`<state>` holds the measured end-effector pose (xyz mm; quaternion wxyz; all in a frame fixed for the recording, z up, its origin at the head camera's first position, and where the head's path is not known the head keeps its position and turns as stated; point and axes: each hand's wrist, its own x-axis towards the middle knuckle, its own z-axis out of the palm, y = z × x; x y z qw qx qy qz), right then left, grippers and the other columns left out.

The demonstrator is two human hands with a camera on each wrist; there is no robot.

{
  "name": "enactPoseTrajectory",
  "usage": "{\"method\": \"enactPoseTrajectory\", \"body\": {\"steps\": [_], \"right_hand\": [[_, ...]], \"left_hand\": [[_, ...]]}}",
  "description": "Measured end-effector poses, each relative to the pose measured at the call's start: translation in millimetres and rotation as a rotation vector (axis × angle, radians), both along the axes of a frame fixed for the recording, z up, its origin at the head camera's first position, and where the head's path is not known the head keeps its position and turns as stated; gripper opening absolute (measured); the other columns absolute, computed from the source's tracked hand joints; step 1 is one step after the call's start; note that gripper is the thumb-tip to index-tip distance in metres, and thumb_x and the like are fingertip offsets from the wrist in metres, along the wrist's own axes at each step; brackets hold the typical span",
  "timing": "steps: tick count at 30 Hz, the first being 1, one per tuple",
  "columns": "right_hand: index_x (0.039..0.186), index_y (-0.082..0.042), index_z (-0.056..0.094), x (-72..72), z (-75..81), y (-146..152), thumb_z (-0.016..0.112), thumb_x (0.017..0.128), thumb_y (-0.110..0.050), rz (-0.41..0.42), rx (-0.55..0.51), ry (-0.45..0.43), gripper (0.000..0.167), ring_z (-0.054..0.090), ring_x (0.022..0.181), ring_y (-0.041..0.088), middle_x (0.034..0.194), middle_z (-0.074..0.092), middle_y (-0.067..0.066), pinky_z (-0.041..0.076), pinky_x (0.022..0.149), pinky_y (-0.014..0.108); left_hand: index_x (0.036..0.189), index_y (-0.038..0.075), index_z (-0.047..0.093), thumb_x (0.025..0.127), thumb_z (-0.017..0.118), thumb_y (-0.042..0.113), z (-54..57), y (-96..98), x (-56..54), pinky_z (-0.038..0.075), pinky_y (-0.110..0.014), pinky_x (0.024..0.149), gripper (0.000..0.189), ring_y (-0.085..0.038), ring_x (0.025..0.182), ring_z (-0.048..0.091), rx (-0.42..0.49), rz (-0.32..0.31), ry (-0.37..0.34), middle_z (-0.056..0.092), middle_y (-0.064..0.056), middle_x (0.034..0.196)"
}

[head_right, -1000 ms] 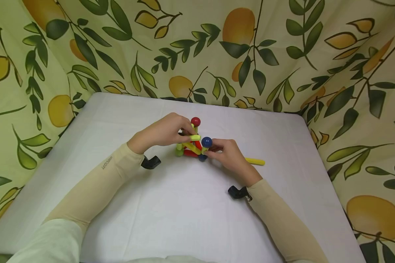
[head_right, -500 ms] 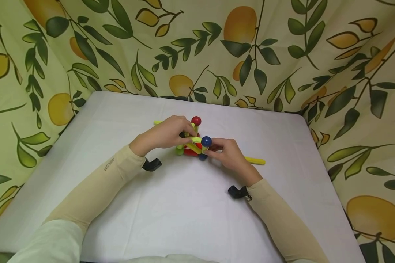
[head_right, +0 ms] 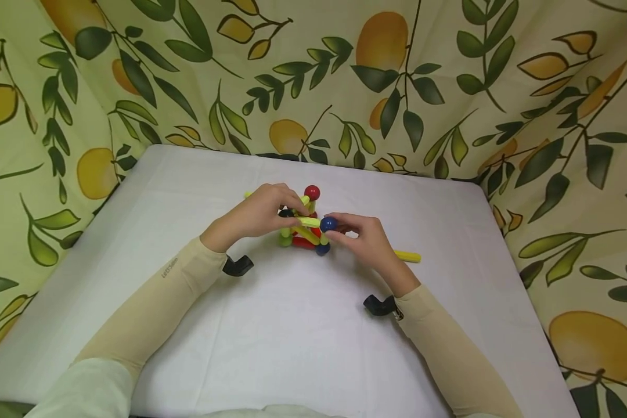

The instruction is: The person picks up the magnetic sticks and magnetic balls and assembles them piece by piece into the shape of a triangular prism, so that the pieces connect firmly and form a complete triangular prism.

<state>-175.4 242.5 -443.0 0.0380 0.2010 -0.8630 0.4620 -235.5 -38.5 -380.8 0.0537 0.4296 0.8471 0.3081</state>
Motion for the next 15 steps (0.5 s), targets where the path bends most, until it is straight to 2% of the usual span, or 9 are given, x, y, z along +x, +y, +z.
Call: {"method": "enactPoseTrajectory", "body": {"steps": [3,9,15], "right_hand": [[0.135,-0.010,0.077,1.7,-1.4,0.3,0.085,0.097,-0.014,-0.012,-0.013,0.004,0.039,0.071,0.097,0.020,0.113,0.080,0.004,0.057,0.086,0.028],[0.133,-0.010,0.077,2.4,-2.8,-2.3,0.086,0.096,-0.014,-0.035,-0.018,0.024,0.039,0.068,0.095,0.021,0.102,0.080,0.001,0.056,0.088,0.038],[0.132,-0.009,0.077,2.0,-3.3,-3.0,0.088,0.094,-0.013,-0.030,-0.030,0.019,0.040,0.069,0.095,0.022,0.105,0.080,0.002,0.056,0.089,0.031]], "left_hand": [[0.114,0.015,0.087,0.097,0.085,0.015,-0.2,-0.1,1.2,0.044,-0.040,0.101,0.017,-0.017,0.106,0.063,0.006,-0.003,0.000,0.079,0.007,0.109],[0.113,0.015,0.087,0.097,0.085,0.015,0.8,-0.1,2.6,0.044,-0.041,0.101,0.016,-0.016,0.106,0.063,0.000,0.016,0.000,0.079,0.007,0.108],[0.116,0.012,0.086,0.097,0.085,0.016,0.7,-0.7,3.2,0.045,-0.041,0.102,0.019,-0.017,0.109,0.063,0.021,0.021,-0.007,0.079,0.002,0.111]]}}
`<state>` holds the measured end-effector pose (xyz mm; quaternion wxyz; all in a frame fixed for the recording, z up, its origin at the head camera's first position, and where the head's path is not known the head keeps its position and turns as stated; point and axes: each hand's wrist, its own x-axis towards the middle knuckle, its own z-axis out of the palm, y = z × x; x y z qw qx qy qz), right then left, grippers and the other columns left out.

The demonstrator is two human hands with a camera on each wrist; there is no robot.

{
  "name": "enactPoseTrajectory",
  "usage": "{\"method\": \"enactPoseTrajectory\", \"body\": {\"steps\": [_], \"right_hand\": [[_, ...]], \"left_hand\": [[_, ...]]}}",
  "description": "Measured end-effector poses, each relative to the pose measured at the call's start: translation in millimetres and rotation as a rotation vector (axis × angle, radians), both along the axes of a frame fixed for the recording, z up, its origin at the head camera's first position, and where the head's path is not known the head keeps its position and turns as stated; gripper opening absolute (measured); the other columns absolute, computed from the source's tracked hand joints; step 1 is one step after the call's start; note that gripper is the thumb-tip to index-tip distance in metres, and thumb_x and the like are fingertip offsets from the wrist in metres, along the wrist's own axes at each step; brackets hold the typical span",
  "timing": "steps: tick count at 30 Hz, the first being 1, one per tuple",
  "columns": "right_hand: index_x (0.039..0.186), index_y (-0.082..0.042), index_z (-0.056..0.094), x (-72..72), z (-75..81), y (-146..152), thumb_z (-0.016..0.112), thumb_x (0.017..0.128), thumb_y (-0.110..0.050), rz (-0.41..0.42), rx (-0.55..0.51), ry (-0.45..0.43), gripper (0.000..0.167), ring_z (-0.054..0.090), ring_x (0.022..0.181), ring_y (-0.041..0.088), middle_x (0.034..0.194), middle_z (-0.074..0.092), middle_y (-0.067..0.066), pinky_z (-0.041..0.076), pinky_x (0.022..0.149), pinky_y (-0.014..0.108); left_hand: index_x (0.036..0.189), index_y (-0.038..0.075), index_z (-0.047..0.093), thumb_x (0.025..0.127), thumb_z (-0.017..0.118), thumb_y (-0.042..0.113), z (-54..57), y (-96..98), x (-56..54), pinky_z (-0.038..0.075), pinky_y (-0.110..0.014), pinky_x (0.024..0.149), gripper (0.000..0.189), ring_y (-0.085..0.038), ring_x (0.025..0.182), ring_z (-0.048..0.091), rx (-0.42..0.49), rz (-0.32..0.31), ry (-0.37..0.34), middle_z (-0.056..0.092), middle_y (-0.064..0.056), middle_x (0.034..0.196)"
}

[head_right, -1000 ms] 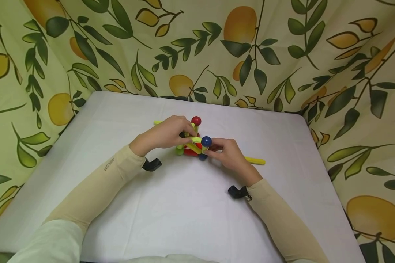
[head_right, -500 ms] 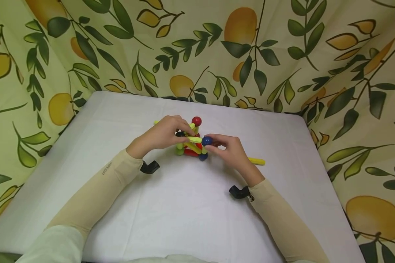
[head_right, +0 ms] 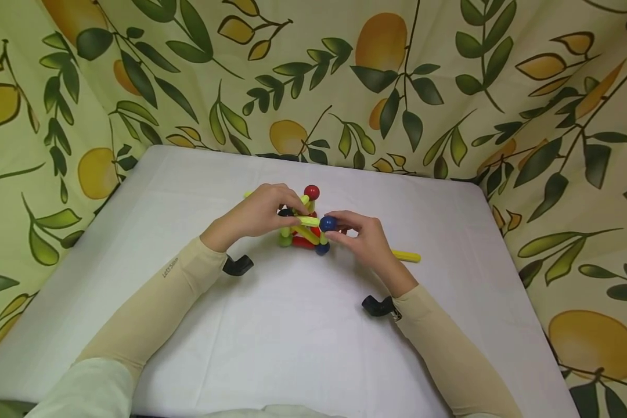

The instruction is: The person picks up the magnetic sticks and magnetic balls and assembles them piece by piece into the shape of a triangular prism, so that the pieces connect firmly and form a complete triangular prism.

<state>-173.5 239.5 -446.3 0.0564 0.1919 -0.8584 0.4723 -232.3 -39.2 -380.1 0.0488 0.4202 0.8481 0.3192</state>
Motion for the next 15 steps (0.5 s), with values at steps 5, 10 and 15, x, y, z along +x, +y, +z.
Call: {"method": "enactPoseTrajectory", "body": {"steps": [5,10,15], "right_hand": [[0.135,-0.009,0.074,-4.3,-2.4,4,0.091,0.091,-0.017,0.049,0.096,-0.084,0.048,0.066,0.097,0.023,0.111,0.076,0.004,0.058,0.094,0.045],[0.127,-0.008,0.076,-3.9,-6.4,7,0.088,0.094,-0.014,0.112,0.213,-0.213,0.036,0.068,0.101,0.024,0.109,0.075,0.005,0.058,0.098,0.050],[0.130,-0.007,0.076,-3.7,-13.6,4,0.085,0.095,-0.008,0.122,0.234,-0.220,0.036,0.071,0.103,0.023,0.112,0.076,0.003,0.059,0.099,0.048]], "left_hand": [[0.127,0.009,0.077,0.098,0.085,0.025,-8.2,-16.5,1.9,0.053,-0.039,0.089,0.035,-0.025,0.103,0.062,0.152,0.099,-0.008,0.072,-0.004,0.116],[0.124,0.004,0.075,0.100,0.081,0.018,-28.5,-49.8,-3.3,0.055,-0.035,0.085,0.029,-0.024,0.095,0.064,0.186,0.131,-0.173,0.070,-0.004,0.106],[0.120,0.004,0.076,0.095,0.086,0.017,-54.7,-50.9,-7.9,0.058,-0.035,0.081,0.029,-0.020,0.091,0.068,-0.002,0.112,-0.306,0.072,-0.004,0.102]]}}
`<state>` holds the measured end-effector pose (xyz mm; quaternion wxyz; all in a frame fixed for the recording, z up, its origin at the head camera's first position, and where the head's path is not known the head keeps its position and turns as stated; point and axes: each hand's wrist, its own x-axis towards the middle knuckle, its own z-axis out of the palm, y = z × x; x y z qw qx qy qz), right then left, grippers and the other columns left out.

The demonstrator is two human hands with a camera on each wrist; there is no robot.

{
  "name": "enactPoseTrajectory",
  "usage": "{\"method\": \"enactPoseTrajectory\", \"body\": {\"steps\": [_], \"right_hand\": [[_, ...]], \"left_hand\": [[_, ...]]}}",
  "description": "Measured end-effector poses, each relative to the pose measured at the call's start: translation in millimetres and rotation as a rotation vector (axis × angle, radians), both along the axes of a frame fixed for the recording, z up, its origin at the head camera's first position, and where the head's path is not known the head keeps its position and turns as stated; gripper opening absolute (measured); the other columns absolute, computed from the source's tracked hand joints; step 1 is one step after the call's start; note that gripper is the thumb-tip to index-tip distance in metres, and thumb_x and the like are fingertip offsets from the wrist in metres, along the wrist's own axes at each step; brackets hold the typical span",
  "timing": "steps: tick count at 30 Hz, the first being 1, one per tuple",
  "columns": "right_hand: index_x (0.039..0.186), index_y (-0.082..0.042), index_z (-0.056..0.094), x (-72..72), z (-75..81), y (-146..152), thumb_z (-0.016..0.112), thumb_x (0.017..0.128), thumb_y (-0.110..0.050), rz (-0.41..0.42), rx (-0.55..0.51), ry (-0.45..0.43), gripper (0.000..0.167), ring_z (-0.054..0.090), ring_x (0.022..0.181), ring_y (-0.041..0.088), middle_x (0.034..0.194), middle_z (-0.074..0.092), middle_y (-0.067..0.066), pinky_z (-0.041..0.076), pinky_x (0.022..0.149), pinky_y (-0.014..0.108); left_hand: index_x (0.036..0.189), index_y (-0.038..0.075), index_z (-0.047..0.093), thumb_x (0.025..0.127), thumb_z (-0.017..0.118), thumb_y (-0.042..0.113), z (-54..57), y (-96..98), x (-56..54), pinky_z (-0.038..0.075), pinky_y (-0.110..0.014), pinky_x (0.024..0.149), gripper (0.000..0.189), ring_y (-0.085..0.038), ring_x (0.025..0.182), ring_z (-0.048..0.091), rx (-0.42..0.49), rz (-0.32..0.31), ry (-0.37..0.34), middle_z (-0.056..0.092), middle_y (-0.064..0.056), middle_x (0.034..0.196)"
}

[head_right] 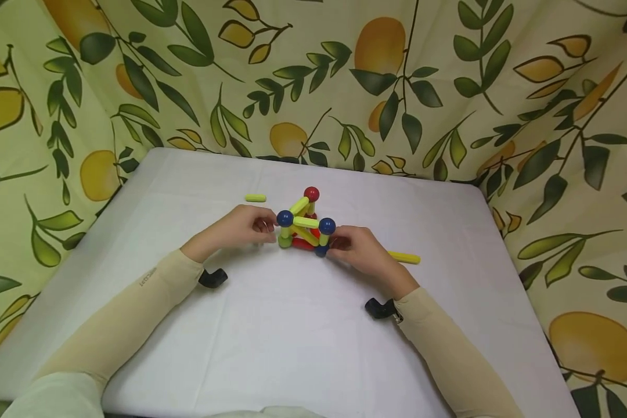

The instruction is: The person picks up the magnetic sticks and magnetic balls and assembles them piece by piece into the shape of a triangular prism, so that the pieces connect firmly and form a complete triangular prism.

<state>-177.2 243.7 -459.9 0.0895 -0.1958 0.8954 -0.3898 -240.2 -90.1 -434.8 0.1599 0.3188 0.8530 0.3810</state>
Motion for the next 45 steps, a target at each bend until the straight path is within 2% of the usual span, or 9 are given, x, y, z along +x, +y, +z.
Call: {"method": "enactPoseTrajectory", "body": {"steps": [4,11,20,24,28,34,41,45], "right_hand": [[0.127,-0.008,0.078,0.4,-4.0,-2,0.085,0.094,-0.007,-0.005,-0.004,0.014,0.033,0.072,0.102,0.022,0.111,0.077,0.002,0.059,0.097,0.047],[0.121,-0.009,0.080,9.3,-2.3,-9,0.089,0.092,-0.008,0.026,0.003,0.037,0.030,0.071,0.098,0.019,0.107,0.077,-0.002,0.061,0.094,0.045],[0.121,-0.013,0.080,13.7,-2.3,-26,0.089,0.093,-0.013,0.093,0.033,0.097,0.030,0.070,0.093,0.013,0.106,0.078,-0.006,0.062,0.090,0.038],[0.121,-0.011,0.080,14.7,-1.9,-35,0.087,0.094,-0.013,0.108,0.037,0.121,0.027,0.070,0.092,0.012,0.105,0.077,-0.005,0.062,0.088,0.036],[0.125,-0.005,0.078,17.5,1.1,-44,0.084,0.096,-0.009,0.124,0.030,0.120,0.030,0.070,0.092,0.011,0.103,0.076,-0.005,0.061,0.086,0.035],[0.136,-0.002,0.074,19.3,3.4,-52,0.080,0.099,-0.008,0.143,0.023,0.093,0.038,0.070,0.094,0.013,0.106,0.076,-0.003,0.061,0.088,0.034],[0.138,-0.003,0.073,17.7,5.2,-53,0.078,0.101,-0.011,0.125,0.021,0.050,0.038,0.069,0.095,0.012,0.108,0.075,-0.004,0.060,0.088,0.033],[0.135,-0.006,0.076,18.6,13.3,-45,0.078,0.101,-0.012,0.136,-0.005,0.044,0.034,0.071,0.093,0.012,0.107,0.078,-0.003,0.061,0.087,0.032]], "left_hand": [[0.116,0.008,0.078,0.094,0.088,0.017,-10.7,13.9,1.1,0.058,-0.035,0.082,0.026,-0.020,0.091,0.068,-0.049,-0.015,0.021,0.073,-0.003,0.100],[0.115,0.007,0.081,0.093,0.087,0.009,-9.7,25.5,-8.8,0.059,-0.036,0.087,0.023,-0.021,0.095,0.071,-0.057,0.000,0.012,0.076,-0.004,0.102],[0.137,0.003,0.074,0.103,0.077,0.013,-14.3,36.6,-25.1,0.058,-0.038,0.089,0.036,-0.023,0.096,0.071,-0.053,0.063,-0.075,0.076,-0.010,0.112],[0.140,0.002,0.071,0.106,0.072,0.012,-16.9,43.1,-31.8,0.056,-0.040,0.095,0.036,-0.023,0.102,0.070,-0.050,0.078,-0.072,0.076,-0.011,0.114],[0.141,0.001,0.071,0.107,0.069,0.010,-18.2,49.8,-38.4,0.056,-0.040,0.097,0.035,-0.023,0.105,0.070,-0.053,0.095,-0.062,0.077,-0.011,0.117],[0.141,0.000,0.070,0.107,0.067,0.007,-18.3,57.6,-44.3,0.057,-0.038,0.094,0.035,-0.024,0.105,0.071,-0.042,0.120,-0.078,0.077,-0.012,0.121],[0.141,0.003,0.071,0.107,0.068,0.009,-18.8,57.3,-47.3,0.057,-0.035,0.089,0.035,-0.022,0.098,0.069,-0.035,0.115,-0.056,0.077,-0.008,0.116],[0.139,0.006,0.073,0.106,0.071,0.011,-10.8,46.4,-50.0,0.055,-0.036,0.091,0.034,-0.021,0.101,0.068,0.004,0.136,-0.001,0.075,-0.006,0.113]]}}
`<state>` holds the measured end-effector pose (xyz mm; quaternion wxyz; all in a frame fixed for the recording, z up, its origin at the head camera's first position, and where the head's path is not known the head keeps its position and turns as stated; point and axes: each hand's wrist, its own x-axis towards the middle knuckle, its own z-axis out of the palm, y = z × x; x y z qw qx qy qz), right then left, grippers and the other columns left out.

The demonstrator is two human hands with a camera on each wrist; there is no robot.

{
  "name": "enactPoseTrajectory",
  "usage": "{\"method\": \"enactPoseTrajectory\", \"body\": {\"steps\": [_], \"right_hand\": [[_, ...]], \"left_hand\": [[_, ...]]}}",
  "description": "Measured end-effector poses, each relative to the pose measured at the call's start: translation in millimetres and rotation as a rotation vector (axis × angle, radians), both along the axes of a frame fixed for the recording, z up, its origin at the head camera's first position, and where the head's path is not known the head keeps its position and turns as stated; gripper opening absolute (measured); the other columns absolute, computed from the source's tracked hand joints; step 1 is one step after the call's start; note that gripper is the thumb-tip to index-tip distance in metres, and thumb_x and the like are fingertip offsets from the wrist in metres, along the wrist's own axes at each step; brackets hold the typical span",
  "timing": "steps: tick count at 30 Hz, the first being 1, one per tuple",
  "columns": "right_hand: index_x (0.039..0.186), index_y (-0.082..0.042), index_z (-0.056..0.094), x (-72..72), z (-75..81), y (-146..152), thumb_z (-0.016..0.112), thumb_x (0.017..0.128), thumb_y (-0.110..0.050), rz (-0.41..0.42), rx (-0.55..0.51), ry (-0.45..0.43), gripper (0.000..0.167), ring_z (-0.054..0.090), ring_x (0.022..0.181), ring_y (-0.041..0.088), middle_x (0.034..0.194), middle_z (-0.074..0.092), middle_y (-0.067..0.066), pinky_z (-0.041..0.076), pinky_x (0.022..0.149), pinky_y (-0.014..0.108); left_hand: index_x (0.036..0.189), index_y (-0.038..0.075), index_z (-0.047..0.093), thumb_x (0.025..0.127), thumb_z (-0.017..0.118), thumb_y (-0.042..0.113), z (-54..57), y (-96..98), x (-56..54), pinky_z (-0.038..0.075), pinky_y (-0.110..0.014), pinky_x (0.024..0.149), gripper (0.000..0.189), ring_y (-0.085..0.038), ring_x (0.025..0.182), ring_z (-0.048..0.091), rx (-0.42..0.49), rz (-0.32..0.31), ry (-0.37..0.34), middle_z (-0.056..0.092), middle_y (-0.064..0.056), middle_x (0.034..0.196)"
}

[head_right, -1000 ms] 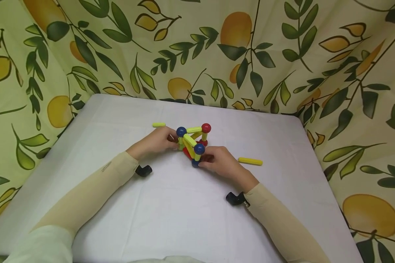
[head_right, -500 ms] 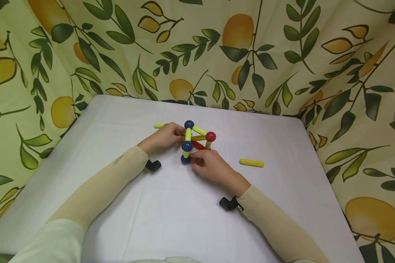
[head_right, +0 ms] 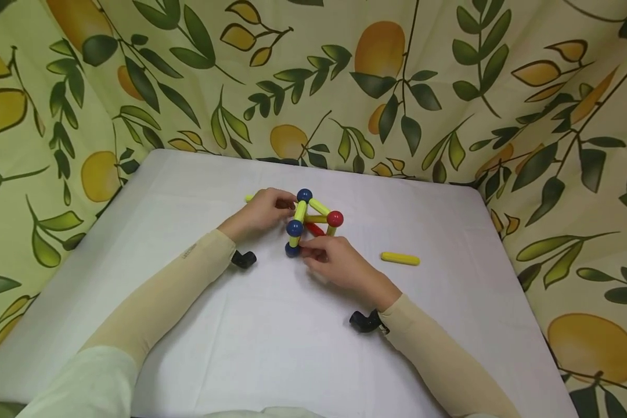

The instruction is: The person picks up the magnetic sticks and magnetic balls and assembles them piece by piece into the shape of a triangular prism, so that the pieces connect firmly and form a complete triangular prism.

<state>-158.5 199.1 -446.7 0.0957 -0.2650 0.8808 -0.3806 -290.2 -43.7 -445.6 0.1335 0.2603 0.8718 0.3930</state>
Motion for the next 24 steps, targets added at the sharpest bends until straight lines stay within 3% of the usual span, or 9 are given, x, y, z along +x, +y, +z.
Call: {"method": "enactPoseTrajectory", "body": {"steps": [4,8,11,15,19,24], "right_hand": [[0.123,-0.009,0.081,-1.7,12.6,20,0.080,0.099,-0.009,-0.019,-0.013,0.034,0.024,0.071,0.089,0.015,0.103,0.078,-0.002,0.061,0.083,0.035],[0.115,-0.008,0.082,-5.7,27.1,46,0.082,0.098,-0.009,-0.082,0.034,0.063,0.017,0.069,0.091,0.016,0.102,0.077,-0.003,0.060,0.083,0.034],[0.114,-0.009,0.082,-8.8,37.9,70,0.082,0.098,-0.010,-0.155,0.077,0.094,0.015,0.069,0.090,0.018,0.102,0.077,-0.002,0.059,0.081,0.031],[0.113,-0.009,0.082,-12.3,49.2,104,0.081,0.099,-0.013,-0.243,0.133,0.125,0.015,0.067,0.090,0.020,0.101,0.076,0.002,0.056,0.079,0.026],[0.116,-0.007,0.081,-13.3,50.2,129,0.081,0.100,-0.017,-0.271,0.210,0.109,0.019,0.065,0.094,0.022,0.101,0.075,0.002,0.054,0.082,0.027],[0.116,-0.006,0.081,-10.5,43.8,148,0.083,0.098,-0.015,-0.258,0.269,0.091,0.020,0.066,0.095,0.022,0.102,0.075,0.001,0.054,0.082,0.028]], "left_hand": [[0.135,0.004,0.075,0.103,0.076,0.012,16.6,-19.7,-7.3,0.053,-0.041,0.097,0.032,-0.024,0.110,0.066,0.042,0.081,0.058,0.074,-0.010,0.118],[0.134,0.003,0.075,0.103,0.077,0.013,28.8,-42.0,-16.7,0.051,-0.044,0.101,0.033,-0.027,0.115,0.064,0.014,0.148,0.080,0.073,-0.014,0.126],[0.134,0.003,0.075,0.103,0.077,0.014,29.7,-56.4,-21.2,0.050,-0.044,0.102,0.033,-0.027,0.116,0.063,-0.017,0.176,0.088,0.072,-0.014,0.129],[0.133,0.001,0.075,0.102,0.078,0.013,22.7,-68.7,-21.2,0.049,-0.044,0.102,0.034,-0.029,0.115,0.063,-0.012,0.190,0.077,0.072,-0.016,0.127],[0.132,0.000,0.075,0.100,0.080,0.014,12.0,-69.7,-11.5,0.051,-0.043,0.100,0.035,-0.028,0.110,0.066,0.015,0.153,0.057,0.073,-0.015,0.121],[0.130,-0.001,0.075,0.097,0.084,0.017,5.0,-57.4,16.0,0.055,-0.038,0.093,0.039,-0.024,0.100,0.067,0.055,0.038,0.024,0.074,-0.008,0.111]]}}
